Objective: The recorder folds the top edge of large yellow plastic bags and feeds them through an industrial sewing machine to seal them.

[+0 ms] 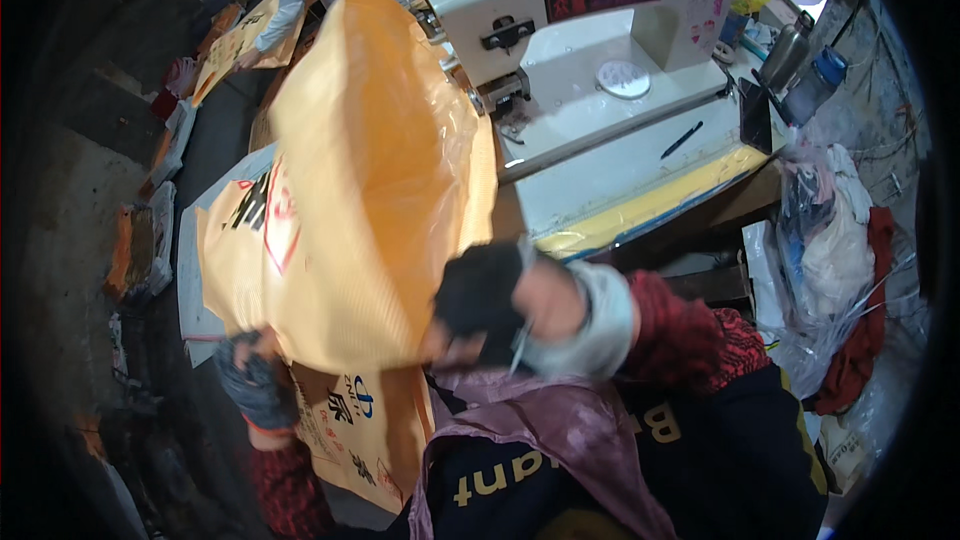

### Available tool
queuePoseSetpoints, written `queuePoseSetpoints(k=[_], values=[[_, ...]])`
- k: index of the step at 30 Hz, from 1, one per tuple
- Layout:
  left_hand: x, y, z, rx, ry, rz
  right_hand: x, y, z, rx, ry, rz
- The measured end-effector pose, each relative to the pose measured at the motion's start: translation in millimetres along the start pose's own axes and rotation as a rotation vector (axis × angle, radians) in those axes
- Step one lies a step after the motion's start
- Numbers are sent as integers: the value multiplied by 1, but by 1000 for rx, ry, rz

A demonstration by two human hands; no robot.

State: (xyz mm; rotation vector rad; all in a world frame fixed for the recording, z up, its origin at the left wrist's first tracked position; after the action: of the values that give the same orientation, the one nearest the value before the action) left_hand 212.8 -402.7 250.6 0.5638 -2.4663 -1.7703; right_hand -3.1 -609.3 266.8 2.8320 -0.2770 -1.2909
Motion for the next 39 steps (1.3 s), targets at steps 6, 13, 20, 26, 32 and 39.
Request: queuePoseSetpoints(k=[6, 13, 20, 26, 32, 39], values=[[87, -88, 108, -1214, -5, -50, 108, -93, 96, -423, -492, 516], [288, 16, -68, -196, -779, 233, 145, -110, 196, -230, -415, 427], [216, -193, -68, -692, -469, -217, 81, -53, 162, -249, -633, 116], [243, -135, -59, -697, -461, 192, 140, 54, 175, 539, -684, 107], [290, -113, 7, -1162, -768, 234, 210, 30, 162, 730, -987, -87], [252, -84, 7, -925, -548, 124, 179, 42, 169, 474, -916, 275]])
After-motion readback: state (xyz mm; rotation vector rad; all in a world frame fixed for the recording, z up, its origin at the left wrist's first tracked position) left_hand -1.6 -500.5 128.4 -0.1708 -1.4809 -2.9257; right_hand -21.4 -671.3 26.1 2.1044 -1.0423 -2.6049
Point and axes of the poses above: each hand's wrist, its own z-axis away from the middle knuckle, its own y-axis out of the back of the hand, x = y × z, the point moved 9 cm from there along -z, towards the middle knuckle, and after that the axes turned 7 degrees about -z, right-handed, at the moved point
